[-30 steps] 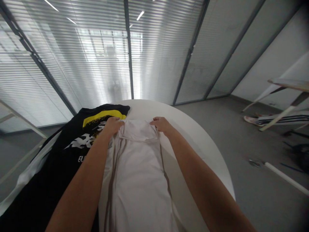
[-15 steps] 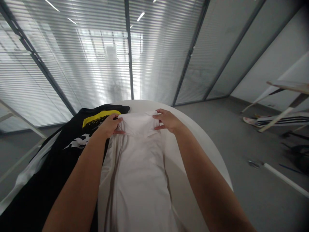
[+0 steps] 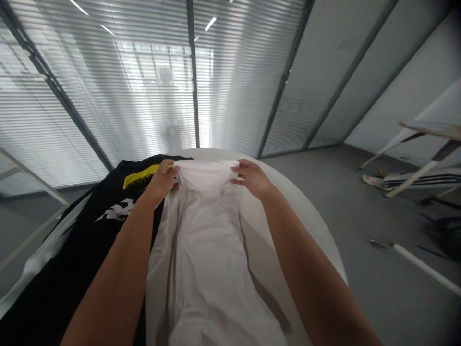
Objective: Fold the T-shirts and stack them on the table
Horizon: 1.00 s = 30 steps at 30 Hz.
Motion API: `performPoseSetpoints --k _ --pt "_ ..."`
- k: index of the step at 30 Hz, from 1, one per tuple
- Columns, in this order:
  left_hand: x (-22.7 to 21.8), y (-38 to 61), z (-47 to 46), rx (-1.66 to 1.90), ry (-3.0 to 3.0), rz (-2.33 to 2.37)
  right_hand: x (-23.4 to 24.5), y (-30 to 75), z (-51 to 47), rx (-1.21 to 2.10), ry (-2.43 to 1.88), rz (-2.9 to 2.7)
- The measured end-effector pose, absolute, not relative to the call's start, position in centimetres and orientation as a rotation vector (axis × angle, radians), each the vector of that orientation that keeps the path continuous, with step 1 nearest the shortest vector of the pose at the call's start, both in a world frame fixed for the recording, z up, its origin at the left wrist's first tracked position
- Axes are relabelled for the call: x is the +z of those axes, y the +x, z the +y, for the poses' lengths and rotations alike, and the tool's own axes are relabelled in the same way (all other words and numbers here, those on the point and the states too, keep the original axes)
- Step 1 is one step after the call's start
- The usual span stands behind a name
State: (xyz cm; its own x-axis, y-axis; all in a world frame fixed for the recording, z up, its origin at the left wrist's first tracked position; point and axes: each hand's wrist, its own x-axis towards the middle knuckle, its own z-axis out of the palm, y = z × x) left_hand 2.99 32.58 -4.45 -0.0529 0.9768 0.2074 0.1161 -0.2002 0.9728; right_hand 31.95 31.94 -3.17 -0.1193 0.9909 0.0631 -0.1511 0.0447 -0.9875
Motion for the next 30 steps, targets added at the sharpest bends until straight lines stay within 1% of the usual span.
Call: performPoseSetpoints --k 3,10,15,20,26,30 --pt "-4.5 3.3 32.4 1.353 1.342 1.234 -3.7 31.8 32.2 1.336 -1.01 -1.22" --pt "-3.6 3.7 31.7 1.346 1.023 0.864 -3.9 31.9 32.5 1.345 -1.037 -1.193" --pt "-4.0 3.3 32.0 1.401 1.017 0.753 -3.9 31.8 32.5 1.387 -1.003 -1.147" --pt "-4.4 3.0 32.3 1.39 1.07 0.785 -4.4 31.9 32.7 1.386 -0.997 -1.15" --pt "-4.4 1.8 32.2 1.197 1.315 0.923 -4.5 32.8 32.1 1.331 -1.086 -1.529" --pt "-4.4 1.3 31.9 1.114 1.391 0.928 -3.6 33.3 31.2 1.463 -1.078 -1.758"
